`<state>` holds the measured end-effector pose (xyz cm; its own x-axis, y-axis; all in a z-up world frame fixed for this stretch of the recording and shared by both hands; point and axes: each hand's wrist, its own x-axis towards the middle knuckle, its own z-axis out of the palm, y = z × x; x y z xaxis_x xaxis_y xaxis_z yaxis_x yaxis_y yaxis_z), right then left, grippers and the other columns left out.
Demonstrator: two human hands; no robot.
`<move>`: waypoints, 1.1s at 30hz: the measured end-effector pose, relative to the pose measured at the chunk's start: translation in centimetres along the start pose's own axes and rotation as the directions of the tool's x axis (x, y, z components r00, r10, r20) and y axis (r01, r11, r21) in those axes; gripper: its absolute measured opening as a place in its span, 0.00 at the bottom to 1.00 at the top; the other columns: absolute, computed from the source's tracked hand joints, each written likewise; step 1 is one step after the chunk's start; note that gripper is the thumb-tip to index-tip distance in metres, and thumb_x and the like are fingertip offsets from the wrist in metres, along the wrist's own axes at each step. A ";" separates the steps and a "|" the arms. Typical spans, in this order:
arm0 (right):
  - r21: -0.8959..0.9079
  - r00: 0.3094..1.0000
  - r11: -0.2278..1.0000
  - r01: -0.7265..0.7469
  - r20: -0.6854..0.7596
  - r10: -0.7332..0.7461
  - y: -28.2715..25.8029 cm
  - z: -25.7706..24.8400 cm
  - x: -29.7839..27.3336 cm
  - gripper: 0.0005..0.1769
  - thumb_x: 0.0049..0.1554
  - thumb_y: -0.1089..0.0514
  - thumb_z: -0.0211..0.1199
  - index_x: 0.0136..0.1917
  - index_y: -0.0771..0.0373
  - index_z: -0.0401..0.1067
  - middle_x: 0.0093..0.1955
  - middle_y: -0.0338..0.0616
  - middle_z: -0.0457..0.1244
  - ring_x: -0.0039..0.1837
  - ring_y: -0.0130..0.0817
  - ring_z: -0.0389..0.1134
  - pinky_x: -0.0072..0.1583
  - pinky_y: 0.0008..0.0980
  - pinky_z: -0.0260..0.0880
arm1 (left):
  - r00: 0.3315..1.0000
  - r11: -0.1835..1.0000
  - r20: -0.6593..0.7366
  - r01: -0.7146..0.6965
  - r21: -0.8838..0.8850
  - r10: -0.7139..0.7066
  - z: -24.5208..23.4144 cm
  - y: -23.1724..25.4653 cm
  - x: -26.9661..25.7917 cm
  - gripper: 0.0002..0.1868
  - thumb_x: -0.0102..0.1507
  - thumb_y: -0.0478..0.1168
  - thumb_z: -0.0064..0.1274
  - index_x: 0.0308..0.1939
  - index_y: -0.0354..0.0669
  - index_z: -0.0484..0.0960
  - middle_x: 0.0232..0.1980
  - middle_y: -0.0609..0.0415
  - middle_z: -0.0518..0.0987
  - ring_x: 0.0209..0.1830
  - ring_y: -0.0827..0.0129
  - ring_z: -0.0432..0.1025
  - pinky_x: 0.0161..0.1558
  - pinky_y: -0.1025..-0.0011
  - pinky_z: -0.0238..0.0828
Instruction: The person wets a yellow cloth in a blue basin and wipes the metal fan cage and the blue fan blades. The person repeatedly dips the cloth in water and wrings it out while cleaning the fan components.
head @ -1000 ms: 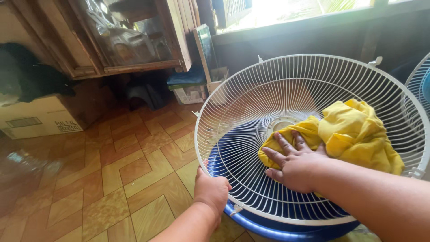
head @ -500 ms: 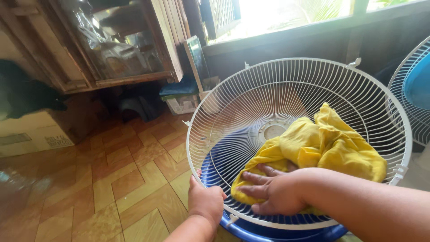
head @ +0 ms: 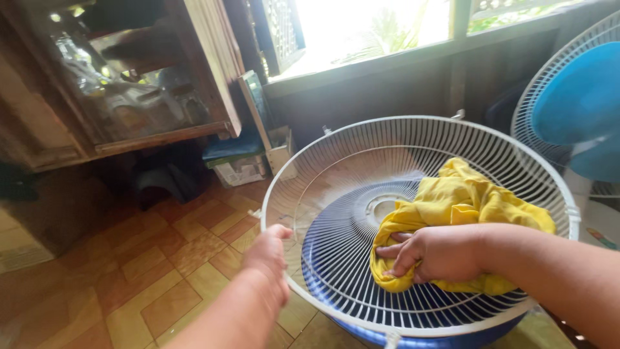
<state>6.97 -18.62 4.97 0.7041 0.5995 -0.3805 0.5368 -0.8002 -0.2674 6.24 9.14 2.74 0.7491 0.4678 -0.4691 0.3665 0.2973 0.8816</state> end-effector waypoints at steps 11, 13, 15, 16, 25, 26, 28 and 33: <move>0.991 0.963 0.044 0.130 -0.137 0.232 -4.3 -3.0 -2.3 0.19 0.56 0.53 0.59 0.59 0.61 0.72 0.51 0.51 0.71 0.51 0.46 0.73 0.52 0.49 0.75 | 0.969 0.997 0.242 0.063 -0.035 -0.053 -0.4 -3.2 2.2 0.16 0.65 0.39 0.45 0.54 0.39 0.79 0.49 0.46 0.80 0.45 0.61 0.72 0.49 0.57 0.71; 0.981 0.968 -0.028 0.190 -0.182 0.170 -6.3 -3.6 -1.9 0.20 0.55 0.52 0.57 0.60 0.59 0.70 0.51 0.51 0.70 0.50 0.46 0.74 0.50 0.50 0.76 | 0.949 0.993 0.306 0.101 -0.058 -0.079 -0.3 -3.8 0.6 0.16 0.63 0.39 0.49 0.54 0.41 0.78 0.49 0.46 0.79 0.45 0.59 0.73 0.49 0.56 0.72; 0.974 0.958 -0.023 0.227 -0.219 0.186 -8.9 -3.9 -0.9 0.22 0.55 0.53 0.56 0.62 0.59 0.69 0.53 0.52 0.70 0.51 0.47 0.74 0.52 0.49 0.76 | 0.928 0.985 0.351 0.156 -0.074 -0.121 -0.3 -3.4 -0.5 0.16 0.62 0.41 0.50 0.54 0.44 0.78 0.50 0.47 0.80 0.46 0.58 0.73 0.49 0.56 0.72; 0.974 0.965 -0.007 0.227 -0.224 0.138 -10.3 -3.4 0.0 0.23 0.55 0.55 0.56 0.64 0.58 0.68 0.55 0.52 0.70 0.54 0.47 0.73 0.54 0.49 0.75 | 0.919 0.978 0.365 0.192 -0.077 -0.152 -0.4 -3.2 -1.0 0.17 0.62 0.43 0.49 0.54 0.46 0.79 0.50 0.49 0.81 0.47 0.59 0.73 0.48 0.56 0.71; -0.343 0.866 0.802 0.489 0.079 -0.494 -9.5 1.5 4.1 0.27 0.66 0.51 0.43 0.76 0.61 0.53 0.85 0.57 0.45 0.85 0.53 0.45 0.80 0.43 0.49 | 0.951 0.984 0.282 0.083 0.159 -0.125 -1.0 -3.5 -0.3 0.19 0.64 0.45 0.41 0.55 0.44 0.77 0.49 0.45 0.82 0.45 0.55 0.76 0.43 0.55 0.71; -0.261 0.950 0.913 0.312 0.054 -0.309 -9.3 1.5 4.1 0.31 0.65 0.46 0.44 0.78 0.55 0.48 0.86 0.50 0.41 0.86 0.49 0.38 0.80 0.43 0.43 | 0.968 0.968 0.226 0.055 0.246 -0.112 -0.8 -3.8 -0.1 0.20 0.65 0.45 0.39 0.57 0.44 0.74 0.50 0.43 0.81 0.43 0.53 0.75 0.41 0.54 0.68; -0.074 0.994 0.993 -0.094 0.053 0.098 -9.1 1.8 3.8 0.40 0.62 0.37 0.44 0.83 0.42 0.40 0.87 0.36 0.32 0.88 0.38 0.26 0.81 0.41 0.31 | 0.978 0.979 0.205 -0.074 0.190 0.034 -0.6 -4.9 0.1 0.22 0.63 0.44 0.45 0.60 0.44 0.68 0.50 0.45 0.79 0.45 0.58 0.75 0.47 0.59 0.70; -0.343 0.894 0.839 -0.423 -0.006 0.448 -8.4 -0.2 2.2 0.41 0.67 0.33 0.38 0.85 0.49 0.34 0.89 0.35 0.26 0.88 0.40 0.23 0.83 0.55 0.25 | 0.964 0.984 0.234 -0.153 0.091 0.129 -0.4 -5.6 -0.6 0.26 0.58 0.37 0.47 0.61 0.41 0.65 0.51 0.44 0.78 0.46 0.60 0.71 0.50 0.60 0.70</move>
<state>4.13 -10.53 6.59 0.8727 0.1779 -0.4546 0.3122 -0.9193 0.2397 3.47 7.53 -1.96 0.8980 0.2945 -0.3269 0.2962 0.1446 0.9441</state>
